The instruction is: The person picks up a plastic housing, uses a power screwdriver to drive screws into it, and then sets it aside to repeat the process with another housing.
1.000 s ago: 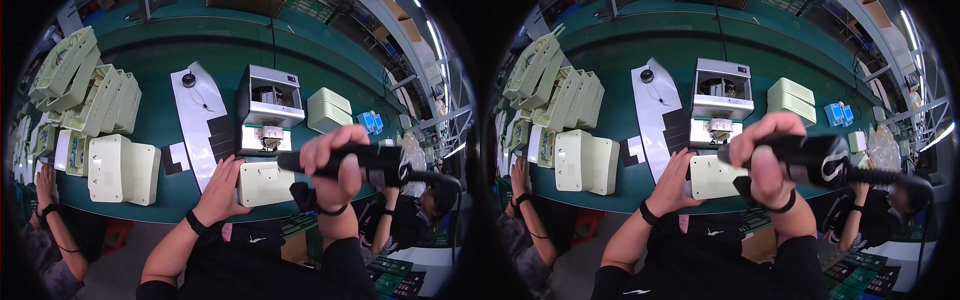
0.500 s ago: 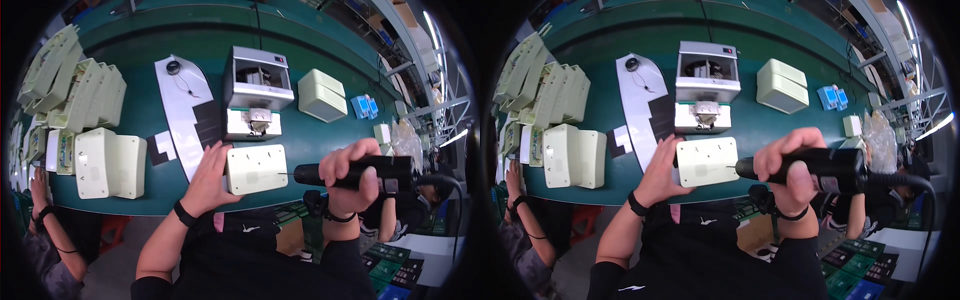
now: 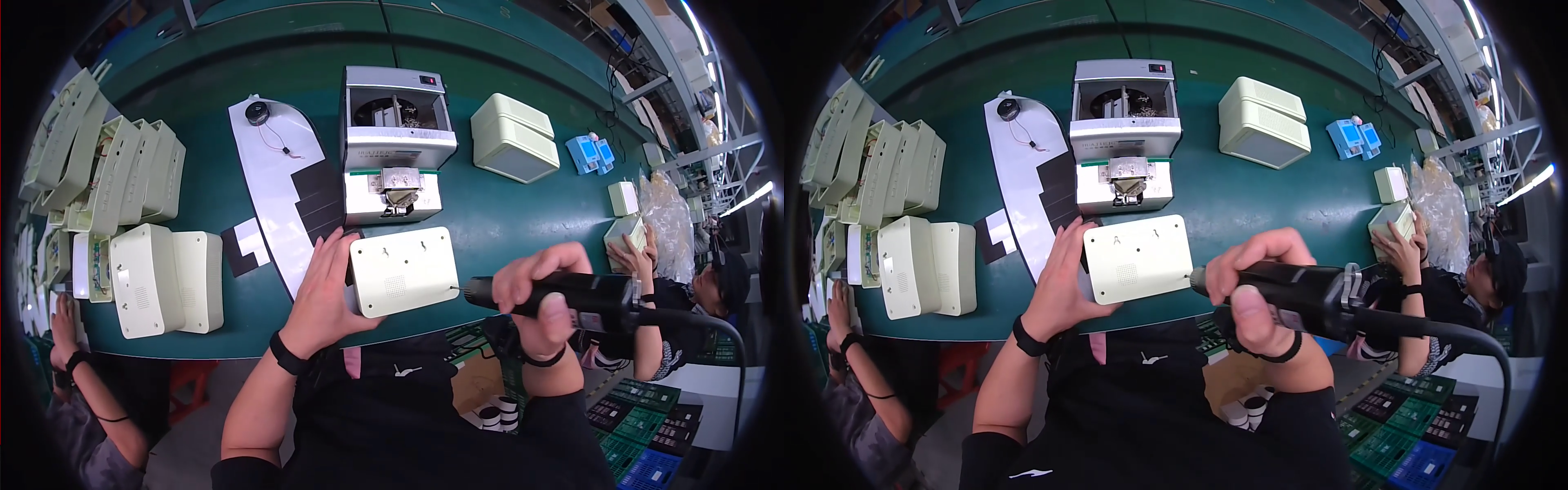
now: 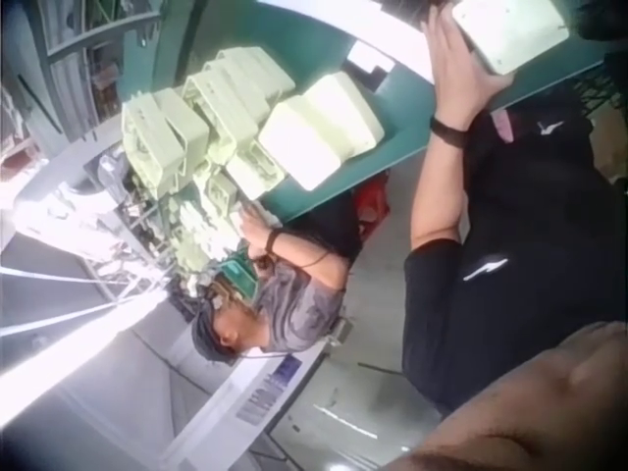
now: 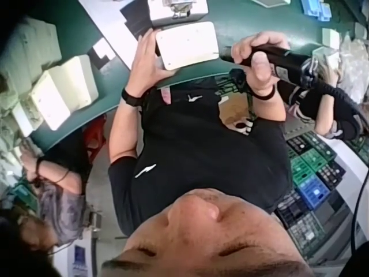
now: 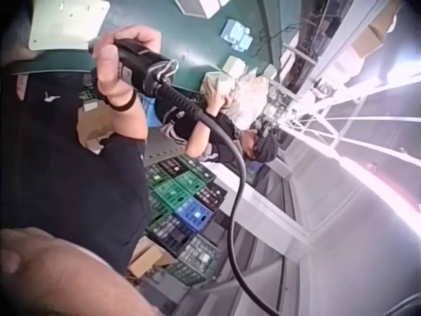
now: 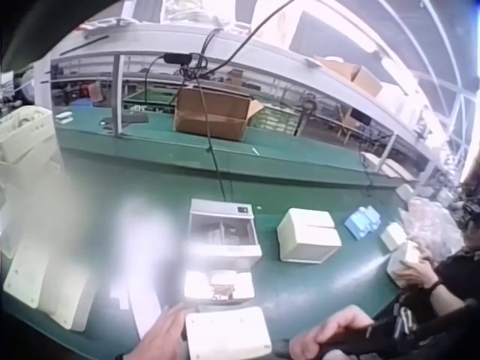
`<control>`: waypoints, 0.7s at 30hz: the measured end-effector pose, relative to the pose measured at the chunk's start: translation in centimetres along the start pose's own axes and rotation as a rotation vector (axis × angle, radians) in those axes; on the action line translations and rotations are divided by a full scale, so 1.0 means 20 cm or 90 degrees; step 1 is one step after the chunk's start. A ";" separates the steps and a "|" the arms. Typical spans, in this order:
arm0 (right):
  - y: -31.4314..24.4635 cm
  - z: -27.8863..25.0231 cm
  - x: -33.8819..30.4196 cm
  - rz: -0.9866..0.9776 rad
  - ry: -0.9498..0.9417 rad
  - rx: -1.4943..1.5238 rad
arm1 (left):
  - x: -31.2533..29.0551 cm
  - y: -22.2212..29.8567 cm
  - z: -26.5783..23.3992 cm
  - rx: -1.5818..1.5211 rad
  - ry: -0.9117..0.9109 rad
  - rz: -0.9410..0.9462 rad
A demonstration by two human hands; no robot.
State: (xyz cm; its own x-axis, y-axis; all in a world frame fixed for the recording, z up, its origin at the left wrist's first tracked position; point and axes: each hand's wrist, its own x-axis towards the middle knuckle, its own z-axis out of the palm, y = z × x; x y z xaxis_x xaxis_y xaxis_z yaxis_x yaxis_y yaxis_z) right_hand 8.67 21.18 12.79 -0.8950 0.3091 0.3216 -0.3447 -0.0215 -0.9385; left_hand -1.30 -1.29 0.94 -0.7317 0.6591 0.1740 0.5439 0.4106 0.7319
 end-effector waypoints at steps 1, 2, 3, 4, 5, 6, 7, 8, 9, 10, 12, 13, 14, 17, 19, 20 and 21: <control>0.04 -0.01 -0.01 0.003 0.000 0.001 | 0.00 0.00 0.00 0.000 0.000 -0.001; 0.08 -0.01 -0.02 0.006 -0.001 0.001 | 0.00 0.00 0.00 0.000 -0.001 -0.002; 0.10 -0.02 -0.02 0.009 -0.001 0.001 | 0.00 0.00 0.00 -0.002 -0.002 -0.004; 0.11 -0.02 -0.03 0.010 -0.002 0.001 | 0.01 0.01 0.00 -0.003 -0.003 -0.005; 0.11 -0.03 -0.03 0.009 -0.003 0.013 | 0.01 0.01 0.00 -0.005 -0.004 -0.007; 0.11 -0.03 -0.03 0.009 -0.004 0.027 | 0.01 0.01 0.00 -0.006 -0.005 -0.008; 0.12 -0.04 -0.03 0.008 -0.005 0.040 | 0.01 0.01 -0.01 -0.004 -0.006 -0.009; 0.12 -0.03 -0.03 0.009 -0.005 0.040 | 0.01 0.00 -0.01 -0.002 -0.008 -0.009; 0.12 -0.03 -0.03 0.014 -0.007 0.036 | 0.01 0.00 -0.01 0.000 -0.009 -0.008; 0.12 -0.03 -0.02 0.019 -0.009 0.033 | 0.01 0.00 -0.01 0.000 -0.009 -0.009; 0.12 -0.03 -0.02 0.022 -0.012 0.030 | 0.01 0.00 -0.01 0.002 -0.011 -0.008; 0.13 -0.03 -0.02 0.020 -0.008 0.031 | 0.01 0.00 -0.01 0.005 -0.012 -0.007; 0.13 -0.03 -0.02 0.017 -0.005 0.032 | 0.02 0.00 -0.01 0.006 -0.010 -0.006; 0.12 -0.02 -0.02 0.020 -0.007 0.038 | 0.02 0.01 -0.03 0.001 -0.029 -0.015; 0.11 -0.02 0.00 0.040 -0.019 0.043 | 0.01 0.01 -0.03 0.004 -0.027 -0.012; 0.11 -0.03 0.01 0.031 -0.016 0.047 | 0.01 0.02 -0.02 0.001 -0.026 -0.013; 0.12 -0.03 0.02 0.040 -0.024 0.035 | 0.01 0.02 -0.02 0.000 -0.026 -0.008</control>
State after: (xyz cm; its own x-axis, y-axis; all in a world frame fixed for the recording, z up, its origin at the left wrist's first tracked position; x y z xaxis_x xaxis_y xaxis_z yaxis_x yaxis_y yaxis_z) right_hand 7.74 21.90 10.62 -0.9251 0.2693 0.2678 -0.3018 -0.0930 -0.9488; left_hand -1.52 -1.26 1.58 -0.7211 0.6791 0.1372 0.5345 0.4193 0.7338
